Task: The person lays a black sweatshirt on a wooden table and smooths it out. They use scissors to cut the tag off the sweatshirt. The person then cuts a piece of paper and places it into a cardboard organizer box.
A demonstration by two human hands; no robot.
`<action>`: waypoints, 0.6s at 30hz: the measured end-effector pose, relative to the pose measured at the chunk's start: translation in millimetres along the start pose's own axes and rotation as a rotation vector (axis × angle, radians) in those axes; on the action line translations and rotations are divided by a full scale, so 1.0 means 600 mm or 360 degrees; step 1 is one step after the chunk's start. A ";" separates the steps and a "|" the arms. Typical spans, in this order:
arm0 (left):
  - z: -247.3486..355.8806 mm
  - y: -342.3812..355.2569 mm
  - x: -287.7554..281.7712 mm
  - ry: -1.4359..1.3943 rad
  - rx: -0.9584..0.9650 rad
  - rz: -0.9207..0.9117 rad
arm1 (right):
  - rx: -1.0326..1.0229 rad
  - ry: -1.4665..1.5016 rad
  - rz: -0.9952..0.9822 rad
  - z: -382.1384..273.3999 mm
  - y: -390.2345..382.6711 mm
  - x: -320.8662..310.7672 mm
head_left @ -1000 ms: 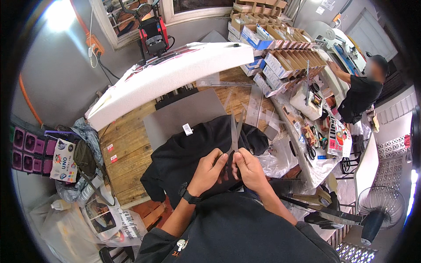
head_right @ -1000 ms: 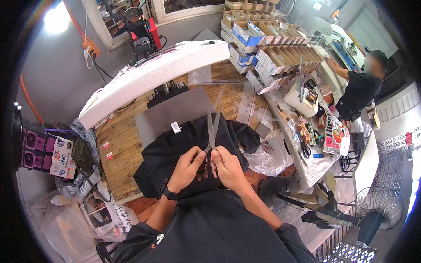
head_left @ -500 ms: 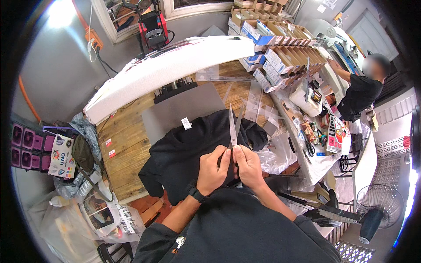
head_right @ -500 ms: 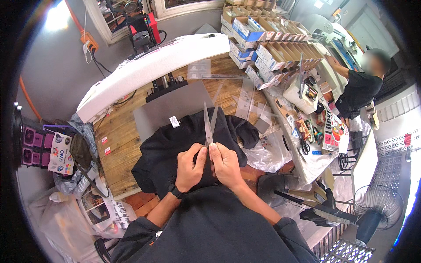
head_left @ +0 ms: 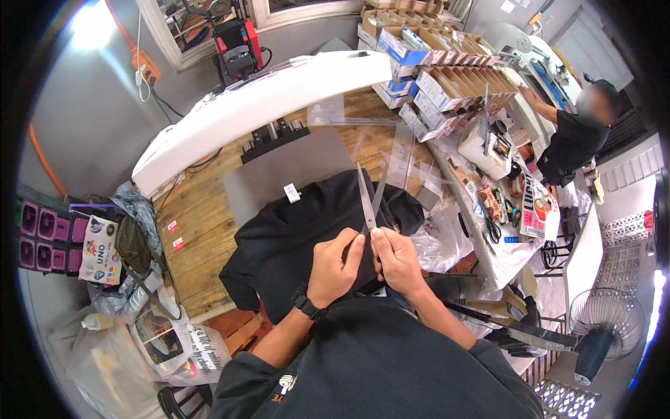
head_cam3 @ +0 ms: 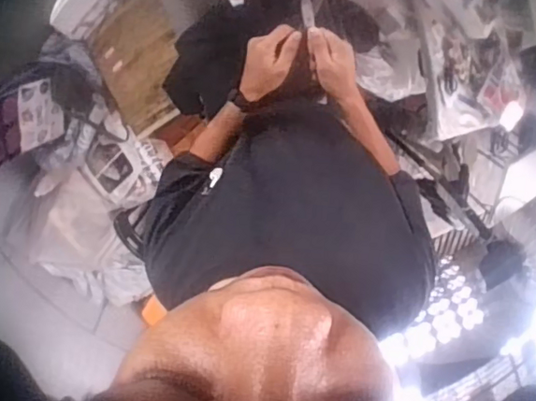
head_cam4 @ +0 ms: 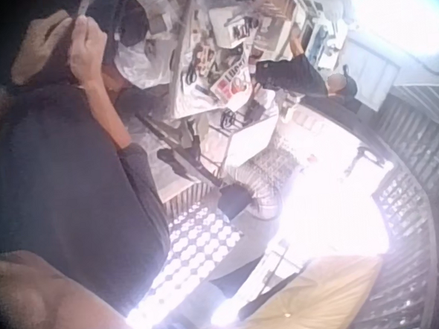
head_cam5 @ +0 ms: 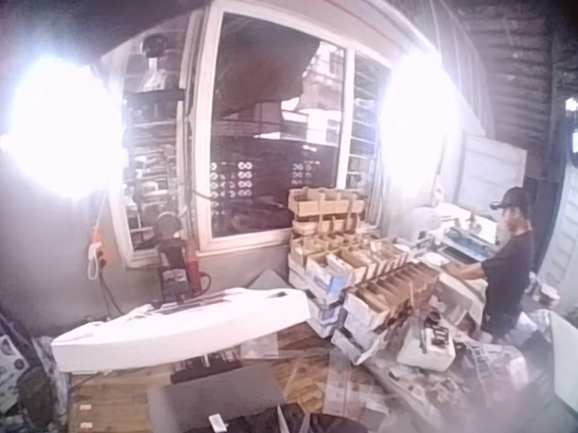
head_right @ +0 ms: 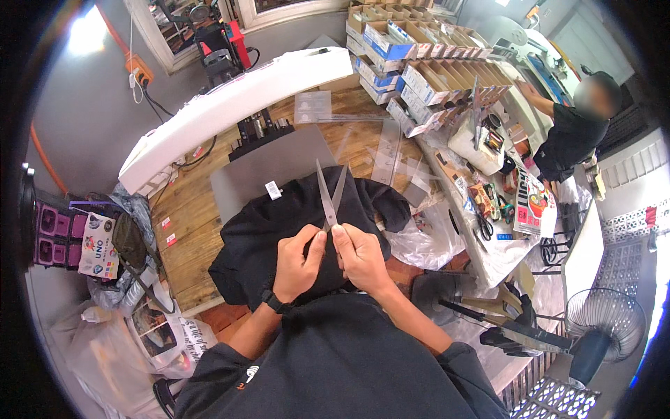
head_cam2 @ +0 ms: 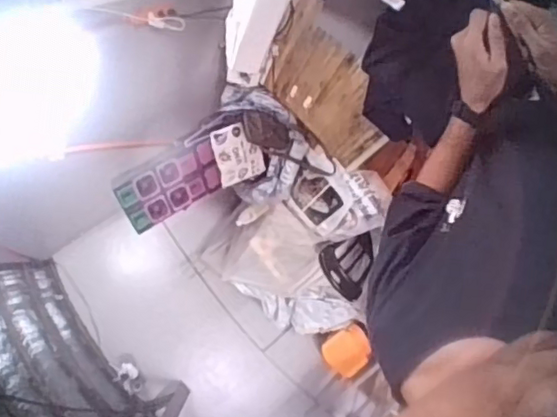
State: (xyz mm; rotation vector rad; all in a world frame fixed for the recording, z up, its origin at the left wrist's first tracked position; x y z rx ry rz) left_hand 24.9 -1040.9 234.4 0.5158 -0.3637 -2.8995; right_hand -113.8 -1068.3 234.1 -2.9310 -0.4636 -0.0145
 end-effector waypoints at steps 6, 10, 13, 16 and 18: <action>0.002 0.002 -0.005 0.0051 -0.0005 -0.0112 | -0.0060 -0.0093 -0.0014 -0.007 -0.005 -0.009; 0.028 0.010 -0.002 0.0055 0.0011 -0.0058 | -0.0381 -0.0050 0.0240 0.002 -0.011 0.002; 0.042 0.004 0.020 0.0025 0.0046 0.0156 | -0.0687 -0.0217 0.0480 -0.019 -0.013 0.020; 0.039 0.002 0.027 0.0011 0.0033 0.0222 | -0.0821 -0.0317 0.0487 -0.023 -0.011 0.017; 0.037 0.003 0.022 0.0040 -0.0055 0.0149 | -0.0789 -0.0433 0.0385 -0.024 -0.005 0.007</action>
Point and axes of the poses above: each hand's wrist, its own y-axis towards the middle knuckle, its own x-axis out of the palm, z = x × y, the point moved 3 cm from there along y, towards the middle knuckle, and after that the axes turned 7 degrees about y, right-handed, at the moved point
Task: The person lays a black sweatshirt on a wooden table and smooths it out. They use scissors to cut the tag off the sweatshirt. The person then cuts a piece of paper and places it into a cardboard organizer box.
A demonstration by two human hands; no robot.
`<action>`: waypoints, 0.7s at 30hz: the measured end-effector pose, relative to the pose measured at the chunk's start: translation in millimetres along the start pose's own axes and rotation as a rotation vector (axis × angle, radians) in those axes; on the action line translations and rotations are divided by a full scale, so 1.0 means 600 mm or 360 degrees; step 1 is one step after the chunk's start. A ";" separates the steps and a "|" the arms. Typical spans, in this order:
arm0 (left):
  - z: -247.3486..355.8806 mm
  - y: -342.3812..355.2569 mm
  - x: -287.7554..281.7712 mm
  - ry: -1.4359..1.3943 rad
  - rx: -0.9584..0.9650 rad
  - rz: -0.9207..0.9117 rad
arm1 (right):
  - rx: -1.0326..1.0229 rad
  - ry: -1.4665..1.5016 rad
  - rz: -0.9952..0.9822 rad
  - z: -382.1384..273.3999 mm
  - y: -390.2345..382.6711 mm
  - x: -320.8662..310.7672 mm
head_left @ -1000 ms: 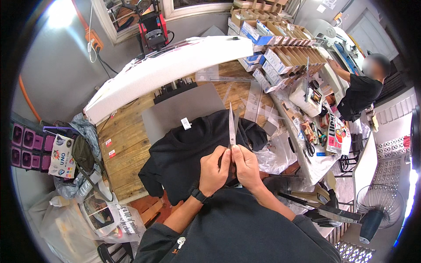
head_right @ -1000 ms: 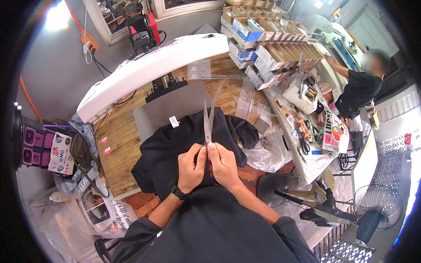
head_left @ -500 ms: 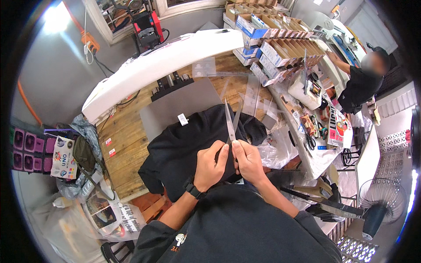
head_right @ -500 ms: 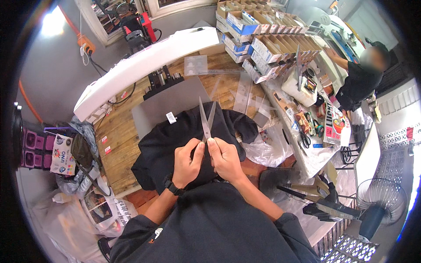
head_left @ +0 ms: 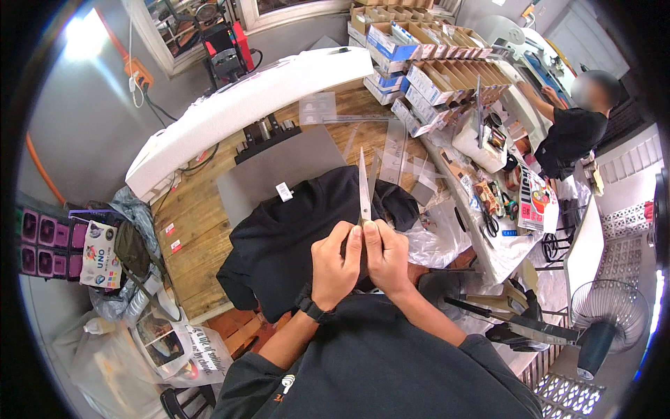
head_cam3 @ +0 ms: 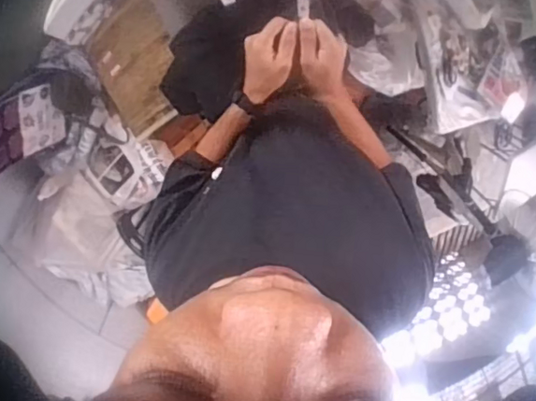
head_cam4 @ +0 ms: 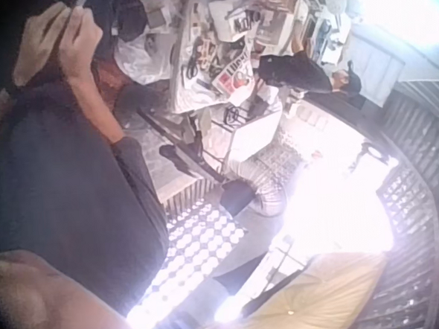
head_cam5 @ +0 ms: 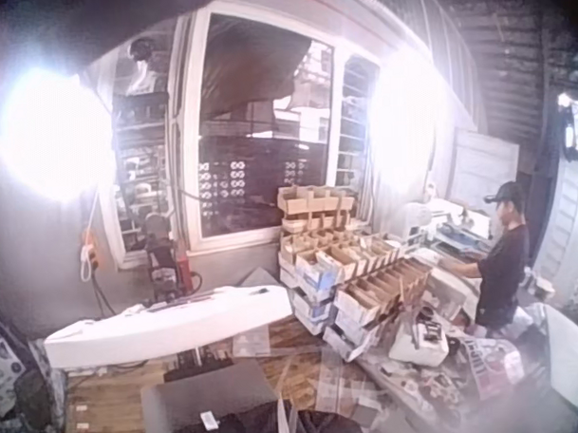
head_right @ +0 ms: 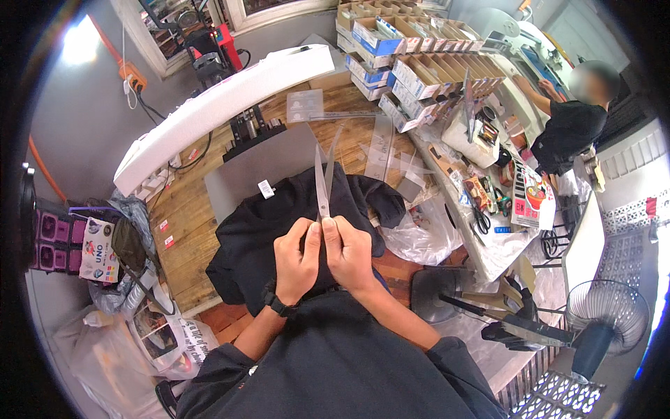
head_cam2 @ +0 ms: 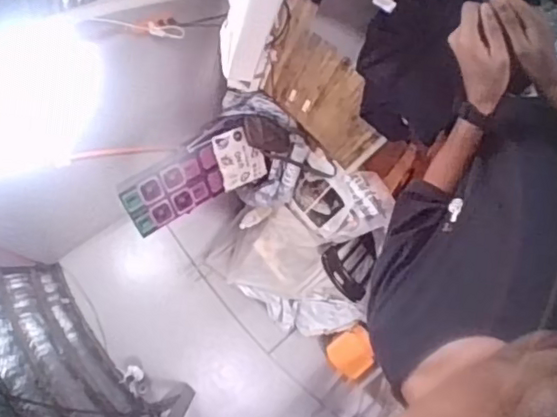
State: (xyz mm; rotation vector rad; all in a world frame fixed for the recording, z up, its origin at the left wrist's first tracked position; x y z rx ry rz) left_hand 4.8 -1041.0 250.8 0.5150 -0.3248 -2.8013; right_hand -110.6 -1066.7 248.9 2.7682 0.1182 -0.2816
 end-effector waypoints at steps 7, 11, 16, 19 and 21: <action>0.008 0.002 0.001 0.0000 -0.0041 0.0021 | 0.0049 0.0024 -0.0017 0.002 -0.001 -0.001; -0.007 -0.003 -0.017 -0.0006 -0.0144 -0.0046 | 0.0112 0.0032 -0.0241 0.003 0.009 -0.014; -0.013 -0.011 -0.020 0.0037 -0.0162 -0.0019 | 0.0177 0.0065 -0.0186 0.011 -0.001 0.010; -0.016 -0.010 -0.013 -0.0068 -0.0223 0.0007 | 0.0201 0.0143 -0.0133 0.004 -0.002 0.017; -0.015 -0.010 -0.006 -0.0068 -0.0267 -0.0026 | 0.0423 0.0196 -0.0228 0.007 0.002 -0.002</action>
Point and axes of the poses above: each hand's wrist, its own y-axis towards the middle knuckle, its own x-axis out of the palm, z = x × y, the point moved 3 cm from there along y, towards the middle knuckle, and after that the axes turned 7 degrees about y, right-handed, at the moved point
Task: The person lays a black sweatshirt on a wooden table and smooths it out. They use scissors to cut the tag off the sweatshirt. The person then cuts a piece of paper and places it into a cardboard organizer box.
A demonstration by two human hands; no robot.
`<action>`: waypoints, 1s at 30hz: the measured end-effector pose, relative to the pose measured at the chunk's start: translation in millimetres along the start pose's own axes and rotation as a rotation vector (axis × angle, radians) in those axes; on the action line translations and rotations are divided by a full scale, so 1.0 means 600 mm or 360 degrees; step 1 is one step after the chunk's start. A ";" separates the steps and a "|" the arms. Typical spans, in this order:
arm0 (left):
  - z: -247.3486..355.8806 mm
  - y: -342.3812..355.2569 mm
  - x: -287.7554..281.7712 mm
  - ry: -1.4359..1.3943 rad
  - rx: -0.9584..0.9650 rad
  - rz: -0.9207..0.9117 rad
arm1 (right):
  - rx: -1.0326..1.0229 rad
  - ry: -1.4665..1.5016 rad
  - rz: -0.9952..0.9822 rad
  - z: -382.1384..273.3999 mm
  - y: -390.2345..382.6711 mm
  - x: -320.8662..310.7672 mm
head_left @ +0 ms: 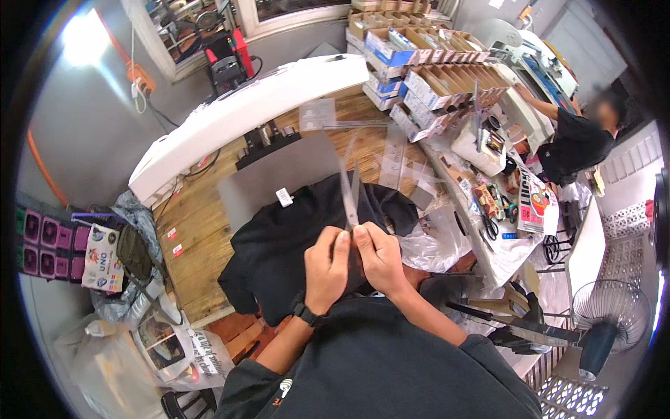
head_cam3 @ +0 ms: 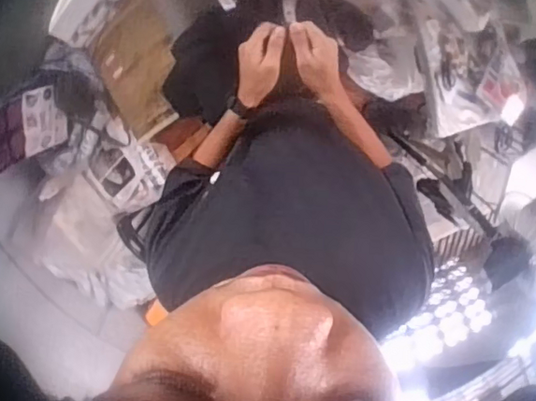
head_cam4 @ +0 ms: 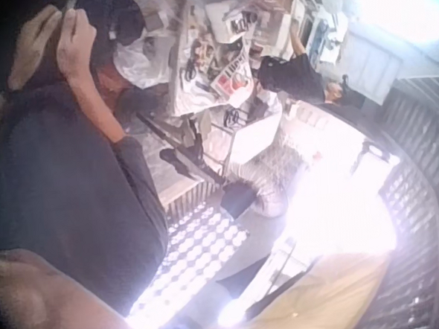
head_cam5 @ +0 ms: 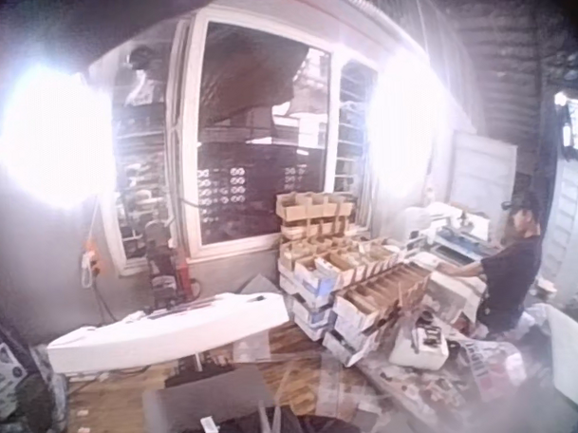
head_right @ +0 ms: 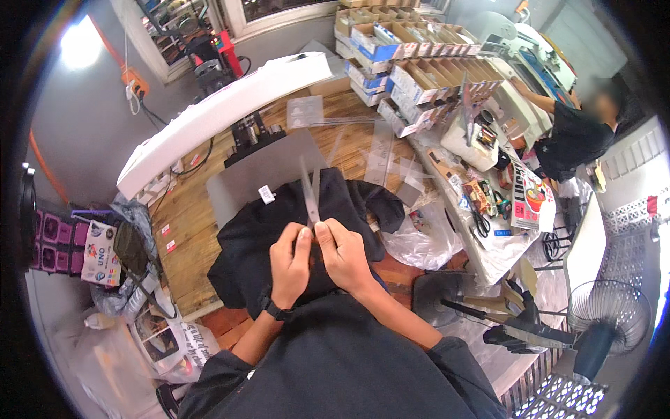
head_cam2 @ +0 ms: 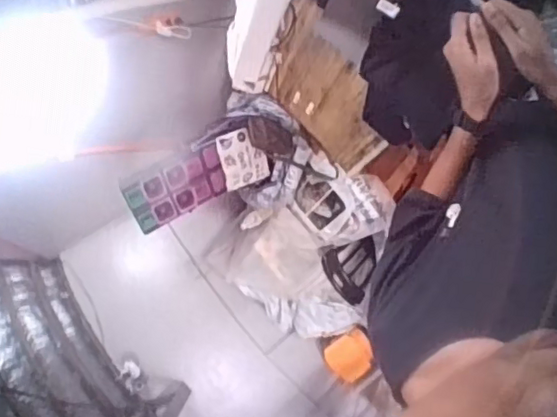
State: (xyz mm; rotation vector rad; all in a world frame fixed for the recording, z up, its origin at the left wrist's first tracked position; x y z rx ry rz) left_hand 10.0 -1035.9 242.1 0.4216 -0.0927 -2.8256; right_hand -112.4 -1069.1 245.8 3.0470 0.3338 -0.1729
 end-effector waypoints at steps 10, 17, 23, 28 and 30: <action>-0.045 0.016 0.008 -0.0152 0.0002 0.0198 | 0.0033 0.0333 0.0182 0.044 0.002 0.021; -0.031 0.025 0.018 -0.0168 -0.0017 0.0268 | 0.0034 -0.0088 0.0011 0.053 -0.014 0.025; -0.038 0.034 0.022 -0.0164 0.0018 0.0303 | -0.0005 -0.0049 0.0063 0.060 -0.018 0.043; -0.049 0.043 0.003 -0.0120 0.0038 0.0206 | 0.0007 0.0084 -0.0076 0.050 -0.004 0.042; -0.053 0.045 -0.006 -0.0037 0.0110 0.0181 | 0.0036 0.0062 -0.0151 0.041 -0.001 0.037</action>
Point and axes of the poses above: each hand's wrist, its own y-axis towards the middle knuckle, its own x-axis out of the palm, z = x × y, the point moved 3 cm from there along y, towards the middle knuckle, and after that the axes turned 7 degrees about y, right-handed, at the moved point
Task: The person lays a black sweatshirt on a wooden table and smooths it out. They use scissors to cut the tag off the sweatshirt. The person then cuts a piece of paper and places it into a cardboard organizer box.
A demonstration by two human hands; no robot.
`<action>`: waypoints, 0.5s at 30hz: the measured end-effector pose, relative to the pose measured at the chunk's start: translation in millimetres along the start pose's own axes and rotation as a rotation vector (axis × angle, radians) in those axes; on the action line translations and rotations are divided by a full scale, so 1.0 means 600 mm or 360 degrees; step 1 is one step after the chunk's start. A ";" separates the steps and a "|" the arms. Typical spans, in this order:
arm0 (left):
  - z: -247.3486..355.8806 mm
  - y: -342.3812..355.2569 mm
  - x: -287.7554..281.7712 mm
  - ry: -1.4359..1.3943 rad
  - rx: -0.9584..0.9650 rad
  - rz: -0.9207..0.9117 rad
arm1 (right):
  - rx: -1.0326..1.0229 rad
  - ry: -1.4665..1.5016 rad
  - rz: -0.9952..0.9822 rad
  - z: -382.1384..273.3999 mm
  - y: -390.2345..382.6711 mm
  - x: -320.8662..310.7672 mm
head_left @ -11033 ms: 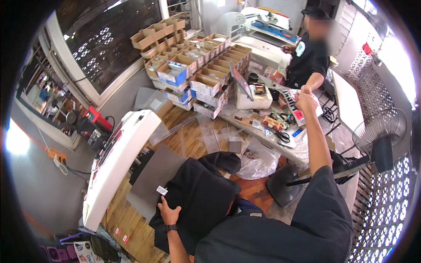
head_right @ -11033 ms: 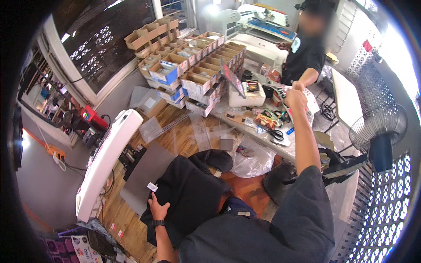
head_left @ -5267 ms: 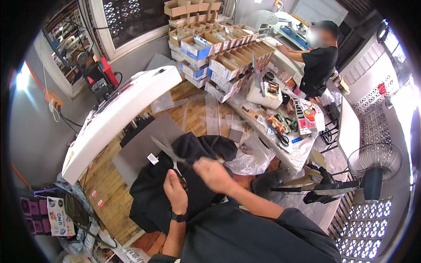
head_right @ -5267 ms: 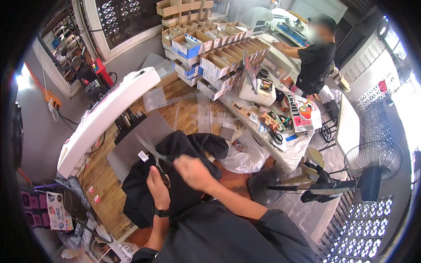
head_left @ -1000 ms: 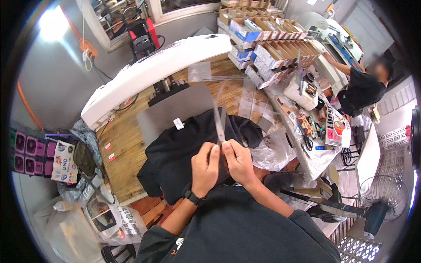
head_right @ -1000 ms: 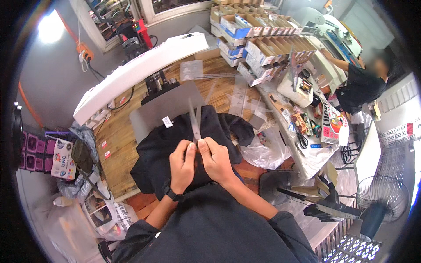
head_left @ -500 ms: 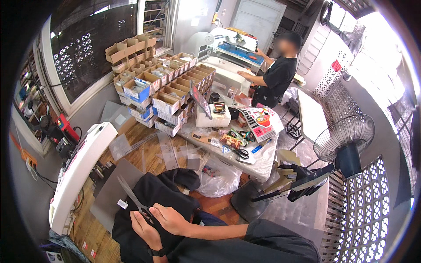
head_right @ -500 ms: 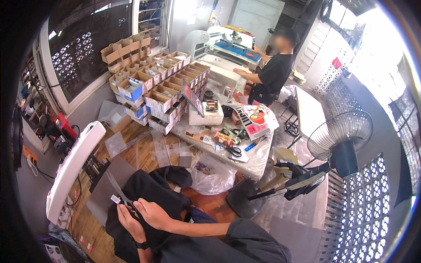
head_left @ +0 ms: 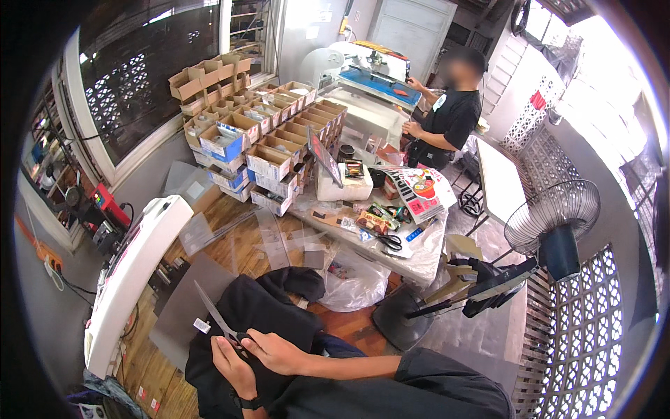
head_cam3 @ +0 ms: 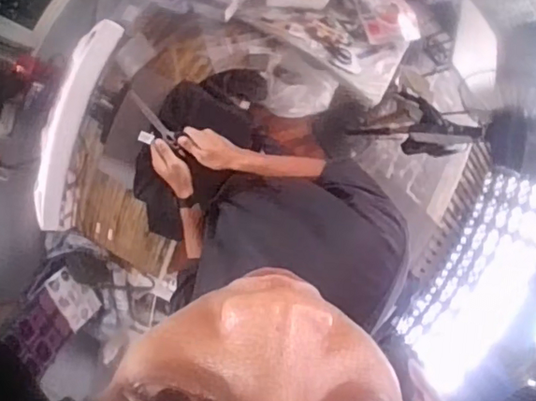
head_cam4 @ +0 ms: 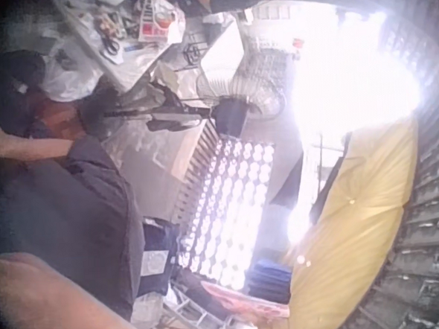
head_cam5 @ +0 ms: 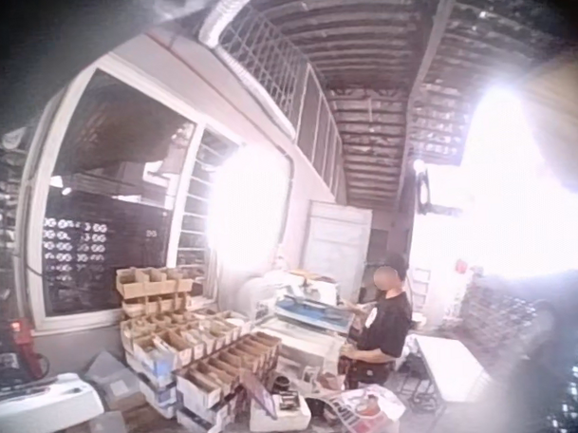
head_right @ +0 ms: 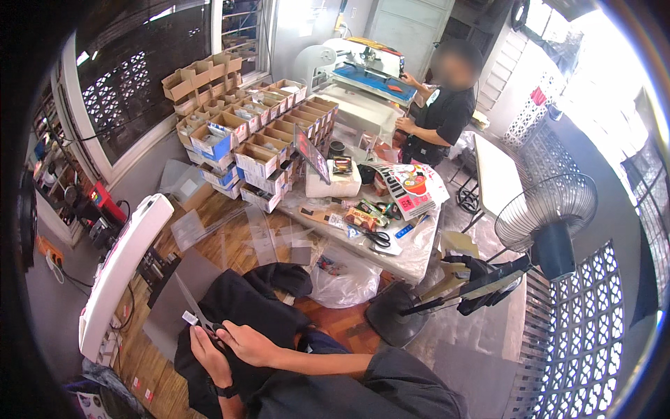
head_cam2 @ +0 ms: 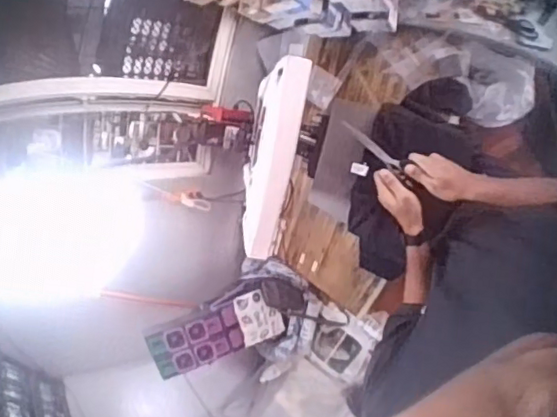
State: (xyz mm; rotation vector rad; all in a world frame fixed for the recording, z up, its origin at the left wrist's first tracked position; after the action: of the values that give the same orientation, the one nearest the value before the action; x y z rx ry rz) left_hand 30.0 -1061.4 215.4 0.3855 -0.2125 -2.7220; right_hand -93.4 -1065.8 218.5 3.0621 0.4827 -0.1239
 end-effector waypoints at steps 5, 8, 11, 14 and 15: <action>0.010 0.006 -0.037 0.0000 -0.0208 -0.0081 | 0.0015 -0.0261 -0.0002 0.001 0.023 -0.025; -0.014 0.007 -0.019 -0.0051 -0.0170 0.0100 | -0.0042 -0.0234 -0.0014 0.001 0.023 0.003; -0.013 0.000 -0.012 -0.0096 -0.0109 0.0122 | 0.0043 -0.0128 -0.0035 0.005 0.008 0.023; 0.000 0.004 -0.017 -0.0035 -0.0037 0.0078 | -0.0070 -0.0332 -0.0150 -0.014 0.023 0.004; -0.001 0.003 -0.020 -0.0043 -0.0055 0.0049 | -0.0039 -0.0318 -0.0174 -0.012 0.021 0.004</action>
State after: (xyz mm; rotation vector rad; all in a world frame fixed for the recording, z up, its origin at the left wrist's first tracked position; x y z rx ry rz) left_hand 41.4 -1058.8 217.9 0.3335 -0.1768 -2.6982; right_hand -86.6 -1076.6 226.1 2.9562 0.6324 -0.4190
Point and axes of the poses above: each hand's wrist, its own y-axis towards the middle knuckle, its own x-axis out of the palm, z = x × y, the point moved 3 cm from there along y, towards the middle knuckle, and after that the axes turned 7 degrees about y, right-handed, at the moved point
